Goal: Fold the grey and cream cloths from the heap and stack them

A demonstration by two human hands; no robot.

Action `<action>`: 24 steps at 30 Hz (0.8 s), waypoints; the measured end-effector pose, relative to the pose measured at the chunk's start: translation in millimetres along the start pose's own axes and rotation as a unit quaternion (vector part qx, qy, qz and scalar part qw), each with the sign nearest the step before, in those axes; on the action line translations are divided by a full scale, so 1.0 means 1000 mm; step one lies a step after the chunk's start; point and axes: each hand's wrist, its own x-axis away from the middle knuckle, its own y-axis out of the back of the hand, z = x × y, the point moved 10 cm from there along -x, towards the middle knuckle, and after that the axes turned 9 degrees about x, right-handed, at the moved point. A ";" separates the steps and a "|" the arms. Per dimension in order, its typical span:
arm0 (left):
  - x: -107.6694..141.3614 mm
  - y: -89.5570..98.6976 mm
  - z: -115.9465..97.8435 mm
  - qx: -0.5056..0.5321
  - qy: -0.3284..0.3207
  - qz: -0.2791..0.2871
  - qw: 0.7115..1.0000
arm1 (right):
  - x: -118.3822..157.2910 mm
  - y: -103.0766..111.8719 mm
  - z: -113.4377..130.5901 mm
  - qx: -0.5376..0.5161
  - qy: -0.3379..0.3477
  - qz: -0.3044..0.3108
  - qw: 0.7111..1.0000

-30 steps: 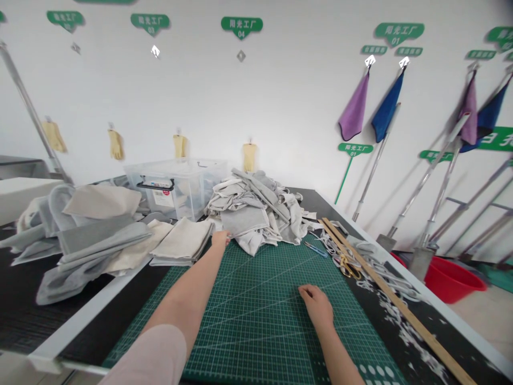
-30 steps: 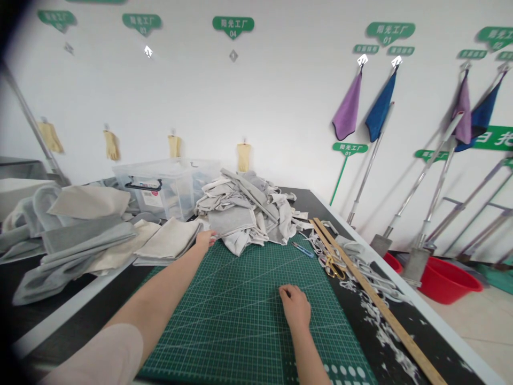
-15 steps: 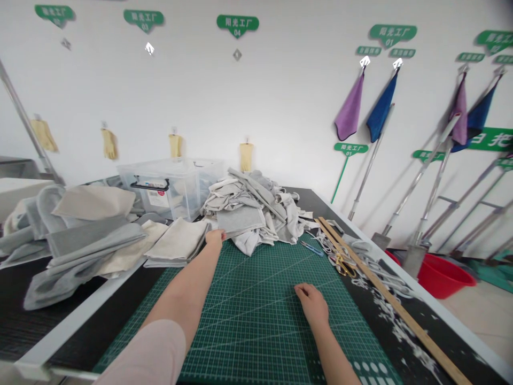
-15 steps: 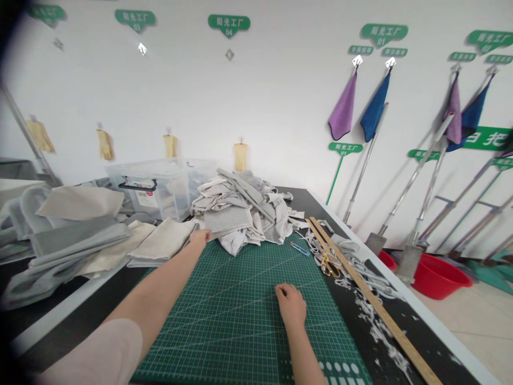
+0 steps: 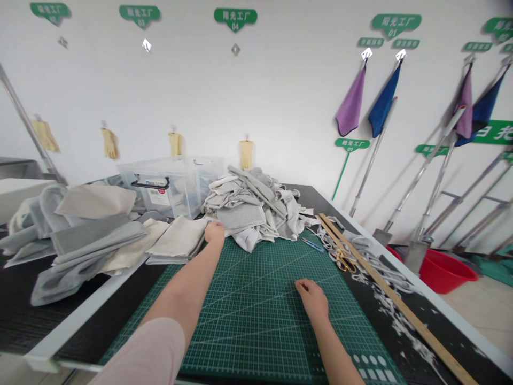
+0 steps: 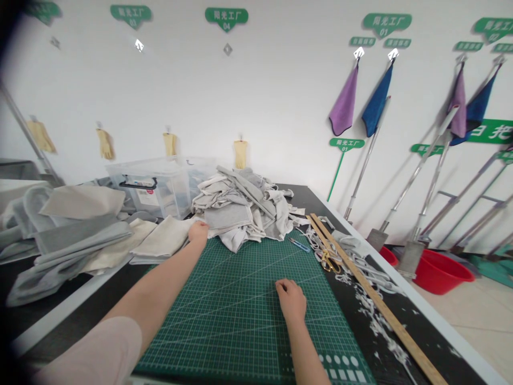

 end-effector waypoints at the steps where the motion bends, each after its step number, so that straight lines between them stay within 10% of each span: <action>1: 0.001 0.004 -0.001 -0.002 -0.002 -0.008 1.000 | 0.000 0.000 0.000 -0.001 0.001 0.000 1.000; 15: 0.025 0.016 -0.056 0.211 -0.059 0.020 0.975 | -0.001 -0.001 -0.003 -0.058 -0.012 0.002 0.998; 20: 0.091 0.023 -0.075 0.304 -0.113 0.096 0.941 | 0.001 0.002 -0.009 -0.124 -0.034 -0.012 0.992; 24: 0.171 0.013 -0.081 0.388 -0.144 0.289 0.863 | 0.008 0.001 -0.013 -0.210 -0.064 -0.027 0.975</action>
